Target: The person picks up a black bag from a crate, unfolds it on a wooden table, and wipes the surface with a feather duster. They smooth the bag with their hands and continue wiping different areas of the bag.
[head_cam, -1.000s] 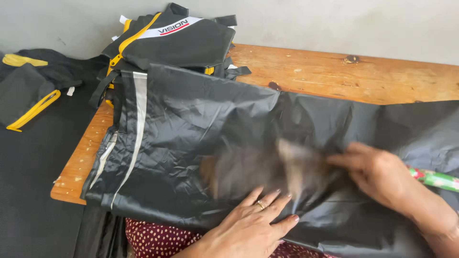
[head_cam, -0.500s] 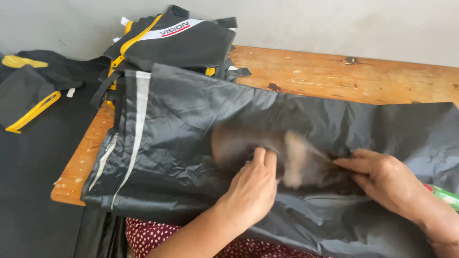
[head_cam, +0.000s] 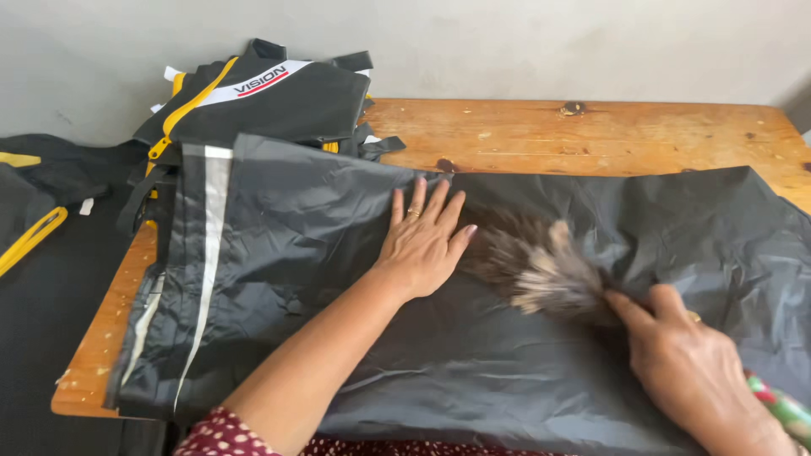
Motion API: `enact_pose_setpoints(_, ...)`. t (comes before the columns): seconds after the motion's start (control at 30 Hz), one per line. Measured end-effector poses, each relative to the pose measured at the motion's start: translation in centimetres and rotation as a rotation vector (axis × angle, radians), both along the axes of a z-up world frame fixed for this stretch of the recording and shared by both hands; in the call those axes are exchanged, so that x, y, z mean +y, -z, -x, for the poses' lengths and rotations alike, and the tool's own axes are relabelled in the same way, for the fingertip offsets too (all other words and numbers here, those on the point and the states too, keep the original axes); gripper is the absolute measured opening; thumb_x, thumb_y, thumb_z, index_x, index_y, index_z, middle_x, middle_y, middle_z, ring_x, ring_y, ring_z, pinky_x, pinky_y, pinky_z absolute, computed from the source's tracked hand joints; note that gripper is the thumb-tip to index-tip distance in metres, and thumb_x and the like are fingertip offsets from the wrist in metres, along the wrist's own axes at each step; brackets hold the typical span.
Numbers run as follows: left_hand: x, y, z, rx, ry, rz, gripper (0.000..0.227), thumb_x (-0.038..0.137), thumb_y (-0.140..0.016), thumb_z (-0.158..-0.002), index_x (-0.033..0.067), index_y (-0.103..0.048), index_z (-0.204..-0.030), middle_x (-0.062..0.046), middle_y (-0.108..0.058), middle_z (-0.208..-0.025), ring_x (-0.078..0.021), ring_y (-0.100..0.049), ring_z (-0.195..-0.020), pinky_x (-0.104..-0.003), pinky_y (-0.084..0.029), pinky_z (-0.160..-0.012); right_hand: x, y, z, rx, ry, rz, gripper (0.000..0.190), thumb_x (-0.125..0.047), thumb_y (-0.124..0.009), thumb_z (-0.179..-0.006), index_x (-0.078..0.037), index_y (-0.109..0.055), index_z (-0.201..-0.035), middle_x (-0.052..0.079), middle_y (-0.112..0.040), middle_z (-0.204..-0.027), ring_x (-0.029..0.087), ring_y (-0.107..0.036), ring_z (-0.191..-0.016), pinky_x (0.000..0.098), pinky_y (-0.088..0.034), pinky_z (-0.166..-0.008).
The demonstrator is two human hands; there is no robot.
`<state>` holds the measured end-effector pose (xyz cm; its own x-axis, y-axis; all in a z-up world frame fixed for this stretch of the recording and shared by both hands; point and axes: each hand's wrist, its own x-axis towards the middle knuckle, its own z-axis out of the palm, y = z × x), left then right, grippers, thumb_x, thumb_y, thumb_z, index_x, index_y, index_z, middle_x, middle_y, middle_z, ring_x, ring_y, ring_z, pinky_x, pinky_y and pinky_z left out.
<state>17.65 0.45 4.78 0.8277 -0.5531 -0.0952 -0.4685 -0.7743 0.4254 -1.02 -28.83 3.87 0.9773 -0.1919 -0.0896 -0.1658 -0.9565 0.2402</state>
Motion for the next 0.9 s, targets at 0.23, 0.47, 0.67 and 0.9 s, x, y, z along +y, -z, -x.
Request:
enact_pose_setpoints(0.23, 0.4, 1.8, -0.3, -0.145, -0.069, 0.103, 0.080, 0.058, -0.008, -0.102, 0.0043, -0.021, -0.160, -0.024, -0.017, -0.167, -0.0413, 0.001, -0.157, -0.056, 0.008, -0.124, 1.3, -0.2, 1.3, -0.021, -0.014, 0.041, 0.064, -0.030, -0.055, -0.085, -0.044, -0.042, -0.145, -0.002, -0.052, -0.110, 0.027, -0.077, -0.083, 0.0465, -0.066, -0.064)
enact_pose_setpoints(0.47, 0.8, 1.6, -0.6, -0.030, -0.106, 0.252, 0.099, 0.068, 0.000, -0.095, -0.0073, -0.014, -0.158, -0.023, -0.018, -0.168, -0.0380, -0.003, -0.158, -0.054, 0.005, -0.125, -1.2, -1.0, -1.1, -0.063, 0.240, 0.004, 0.060, -0.029, -0.047, -0.095, -0.041, -0.044, -0.154, 0.010, -0.055, -0.115, 0.045, -0.079, -0.091, 0.0593, -0.065, -0.076)
enact_pose_setpoints(0.67, 1.3, 7.6, -5.3, 0.199, -0.159, 0.561, 0.080, 0.051, 0.002, -0.101, 0.0019, -0.015, -0.162, -0.013, -0.010, -0.172, -0.0171, -0.003, -0.160, -0.040, 0.008, -0.127, -2.2, 0.6, 2.2, 0.011, -0.363, -0.656, 0.060, -0.010, -0.059, -0.083, -0.035, -0.069, -0.137, -0.009, -0.068, -0.133, 0.007, -0.081, -0.107, 0.0193, -0.053, -0.094)
enact_pose_setpoints(0.9, 2.5, -0.4, -2.2, 0.675, -0.222, 1.069, 0.113, 0.081, -0.010, -0.076, 0.0082, 0.002, -0.162, -0.012, -0.007, -0.172, -0.0098, -0.004, -0.159, -0.037, 0.022, -0.123, -6.2, 2.3, 0.2, -0.277, 0.004, 0.095, 0.065, -0.032, -0.060, -0.087, -0.048, -0.059, -0.150, -0.010, -0.062, -0.118, 0.019, -0.075, -0.088, 0.0381, -0.066, -0.071)
